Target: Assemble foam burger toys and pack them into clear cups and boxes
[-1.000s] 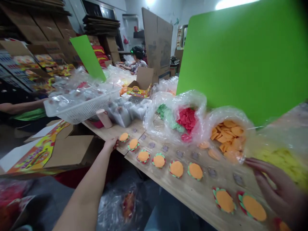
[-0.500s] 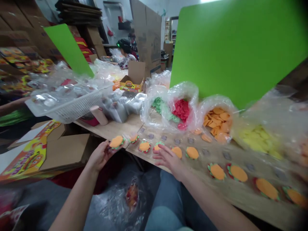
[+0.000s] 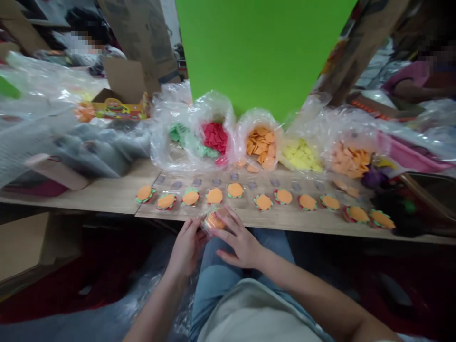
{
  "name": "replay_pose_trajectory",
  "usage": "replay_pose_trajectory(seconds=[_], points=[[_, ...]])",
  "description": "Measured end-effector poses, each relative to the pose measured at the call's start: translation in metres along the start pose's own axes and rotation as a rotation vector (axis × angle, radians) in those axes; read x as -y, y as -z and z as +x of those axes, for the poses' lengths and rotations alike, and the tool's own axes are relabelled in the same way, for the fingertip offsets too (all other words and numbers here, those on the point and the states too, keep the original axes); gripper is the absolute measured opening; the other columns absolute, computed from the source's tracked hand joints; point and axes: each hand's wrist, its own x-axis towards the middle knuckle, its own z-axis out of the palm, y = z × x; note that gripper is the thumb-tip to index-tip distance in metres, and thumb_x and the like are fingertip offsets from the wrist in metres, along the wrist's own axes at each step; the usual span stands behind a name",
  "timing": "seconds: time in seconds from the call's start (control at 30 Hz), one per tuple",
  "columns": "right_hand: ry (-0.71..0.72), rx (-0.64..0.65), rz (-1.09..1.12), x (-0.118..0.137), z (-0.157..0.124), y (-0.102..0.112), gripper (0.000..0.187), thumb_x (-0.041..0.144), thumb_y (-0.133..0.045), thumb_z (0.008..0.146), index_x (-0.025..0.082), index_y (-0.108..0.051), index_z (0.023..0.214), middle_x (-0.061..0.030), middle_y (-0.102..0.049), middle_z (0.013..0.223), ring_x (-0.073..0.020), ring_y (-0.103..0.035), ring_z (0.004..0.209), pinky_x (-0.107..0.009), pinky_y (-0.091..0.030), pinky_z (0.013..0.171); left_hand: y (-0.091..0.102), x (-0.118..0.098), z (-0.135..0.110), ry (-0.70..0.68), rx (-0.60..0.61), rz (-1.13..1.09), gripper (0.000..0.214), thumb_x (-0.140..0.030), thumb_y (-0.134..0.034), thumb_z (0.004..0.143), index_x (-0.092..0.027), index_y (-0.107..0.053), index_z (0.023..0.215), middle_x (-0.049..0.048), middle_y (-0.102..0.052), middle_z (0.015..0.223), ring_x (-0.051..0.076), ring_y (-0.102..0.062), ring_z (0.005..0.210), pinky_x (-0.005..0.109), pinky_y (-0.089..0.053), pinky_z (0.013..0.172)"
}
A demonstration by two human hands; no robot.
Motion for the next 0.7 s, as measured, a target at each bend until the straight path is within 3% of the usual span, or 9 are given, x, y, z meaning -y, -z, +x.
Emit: replay_pose_trajectory(seconds=[0.1,0.17,0.2,0.27,0.33,0.4,0.47,0.57,0.7], points=[[0.007,-0.028,-0.001,-0.004,-0.022,0.008,0.049,0.026,-0.055,0.077,0.024,-0.042,0.125,-0.0084,-0.034,0.14,-0.0304,-0.009,0.136,-0.059,-0.02,0.104,-0.021,0.017,-0.002,0.037,0.077,-0.065,0.032,-0.045,-0.061,0.072,-0.017,-0.057,0.088,0.0038,-0.064,0.091,0.014,-0.062,0.069,0.026,-0.049,0.062],[-0.006,-0.056,0.084,-0.005,-0.031,0.013,0.052,0.024,-0.053,0.078,0.024,-0.037,0.128,-0.0079,-0.039,0.136,-0.0284,-0.015,0.135,-0.056,-0.023,0.105,-0.031,0.025,-0.002,0.042,0.082,-0.055,0.03,-0.041,-0.064,0.071,-0.017,-0.057,0.088,0.0029,-0.064,0.088,0.012,-0.061,0.069,0.025,-0.048,0.062],[-0.069,-0.133,0.145,-0.005,-0.033,0.015,0.052,0.024,-0.051,0.079,0.024,-0.034,0.129,-0.0086,-0.04,0.135,-0.0272,-0.019,0.134,-0.054,-0.026,0.105,-0.036,0.029,-0.002,0.034,0.072,-0.052,0.029,-0.037,-0.066,0.07,-0.017,-0.057,0.089,0.0021,-0.064,0.088,0.012,-0.061,0.07,0.024,-0.048,0.062],[-0.33,-0.404,0.282,-0.006,-0.034,0.018,0.045,0.029,-0.047,0.083,0.022,-0.034,0.126,-0.0111,-0.044,0.129,-0.0245,-0.035,0.127,-0.047,-0.037,0.099,-0.046,0.034,-0.002,0.013,0.054,-0.078,0.027,-0.032,-0.068,0.069,-0.018,-0.055,0.089,0.0018,-0.063,0.09,0.012,-0.061,0.075,0.024,-0.048,0.065],[-0.659,-0.608,0.464,-0.011,-0.033,0.02,0.03,0.038,-0.042,0.086,0.022,-0.043,0.111,-0.0098,-0.057,0.106,-0.0212,-0.056,0.102,-0.038,-0.051,0.08,-0.055,0.04,-0.002,-0.038,0.048,-0.105,0.025,-0.032,-0.066,0.072,-0.018,-0.054,0.089,0.0013,-0.062,0.088,0.012,-0.06,0.075,0.025,-0.048,0.068],[-0.876,-0.569,0.69,-0.018,-0.031,0.023,0.027,0.049,-0.04,0.085,0.023,-0.046,0.089,-0.0013,-0.058,0.071,-0.0159,-0.06,0.063,-0.029,-0.052,0.053,-0.064,0.045,-0.003,-0.116,0.037,-0.086,0.021,-0.033,-0.064,0.074,-0.018,-0.053,0.085,-0.0013,-0.06,0.081,0.01,-0.058,0.071,0.024,-0.047,0.069],[-0.948,-0.458,0.879,-0.024,-0.03,0.027,0.034,0.057,-0.041,0.082,0.023,-0.043,0.077,0.0054,-0.048,0.051,-0.0119,-0.049,0.042,-0.024,-0.044,0.038,-0.07,0.051,-0.002,-0.178,0.025,-0.032,0.019,-0.034,-0.062,0.075,-0.019,-0.052,0.081,-0.0032,-0.057,0.076,0.008,-0.056,0.069,0.023,-0.046,0.068],[-0.934,-0.44,0.945,-0.031,-0.033,0.032,0.037,0.06,-0.042,0.08,0.023,-0.042,0.074,0.0067,-0.047,0.048,-0.0111,-0.047,0.039,-0.023,-0.042,0.037,-0.073,0.058,-0.002,-0.215,0.025,0.03,0.018,-0.034,-0.06,0.077,-0.019,-0.051,0.08,-0.0031,-0.055,0.076,0.009,-0.055,0.072,0.022,-0.046,0.068],[-0.839,-0.442,0.767,-0.033,-0.038,0.04,0.035,0.055,-0.04,0.084,0.023,-0.042,0.07,0.0055,-0.049,0.05,-0.0125,-0.049,0.043,-0.025,-0.041,0.045,-0.072,0.065,-0.003,-0.265,-0.02,0.132,0.018,-0.037,-0.058,0.077,-0.021,-0.051,0.082,-0.0022,-0.055,0.08,0.011,-0.054,0.074,0.023,-0.046,0.068]])
